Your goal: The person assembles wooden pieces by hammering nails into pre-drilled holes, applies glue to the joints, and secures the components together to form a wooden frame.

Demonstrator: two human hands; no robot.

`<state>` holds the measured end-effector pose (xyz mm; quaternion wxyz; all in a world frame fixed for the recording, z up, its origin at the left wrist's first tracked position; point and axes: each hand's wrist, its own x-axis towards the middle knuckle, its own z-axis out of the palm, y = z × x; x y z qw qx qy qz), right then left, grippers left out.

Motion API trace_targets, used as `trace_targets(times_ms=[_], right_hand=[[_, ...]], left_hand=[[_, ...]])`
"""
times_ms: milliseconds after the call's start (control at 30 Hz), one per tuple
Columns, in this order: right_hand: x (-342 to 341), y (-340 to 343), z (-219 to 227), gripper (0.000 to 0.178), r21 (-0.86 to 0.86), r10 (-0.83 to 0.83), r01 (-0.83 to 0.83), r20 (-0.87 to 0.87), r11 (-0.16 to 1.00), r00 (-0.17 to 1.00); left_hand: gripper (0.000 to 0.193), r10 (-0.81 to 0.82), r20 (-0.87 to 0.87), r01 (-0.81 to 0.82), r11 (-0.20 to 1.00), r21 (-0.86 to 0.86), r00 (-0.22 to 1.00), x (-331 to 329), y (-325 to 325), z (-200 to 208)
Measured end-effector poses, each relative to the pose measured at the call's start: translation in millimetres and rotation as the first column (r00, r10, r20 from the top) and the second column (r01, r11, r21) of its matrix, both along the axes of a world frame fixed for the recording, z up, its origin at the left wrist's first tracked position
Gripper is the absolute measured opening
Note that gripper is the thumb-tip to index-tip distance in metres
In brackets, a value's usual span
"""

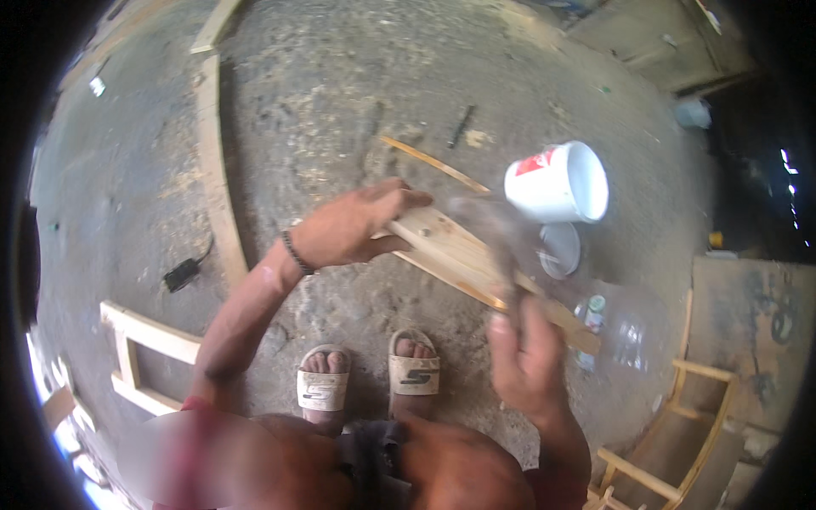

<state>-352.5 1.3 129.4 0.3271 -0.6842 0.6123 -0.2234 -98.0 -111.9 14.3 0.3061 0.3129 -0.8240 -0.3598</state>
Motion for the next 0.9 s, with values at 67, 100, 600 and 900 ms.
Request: trace_targets(times_ms=[67,100,600,900], right_hand=[[-4.8,2.7,-3.0,0.035,-0.162,-0.033,0.054,0.126,0.985,0.991],[-20.4,3.4,-6.5,0.036,-0.307,0.019,-0.020,-0.006,0.952,1.000],[2.2,15.8,-19.2,0.039,0.073,0.062,-0.034,-0.418,0.997,0.906],[15.8,9.5,-6.6,0.043,0.085,0.152,-0.130,-0.342,0.988,0.927]], left_hand=[[0.058,-0.004,-0.098,-0.003,0.997,-0.077,0.995,5.0,-1.1,-17.5],[0.059,-0.013,-0.161,-0.012,0.989,-0.150,0.987,0.9,-3.3,-28.9],[0.053,-0.016,-0.216,-0.050,0.954,-0.296,0.976,-20.7,-0.7,-38.5],[0.063,0.017,-0.168,-0.080,0.923,-0.377,0.986,-26.6,-20.3,-41.5]])
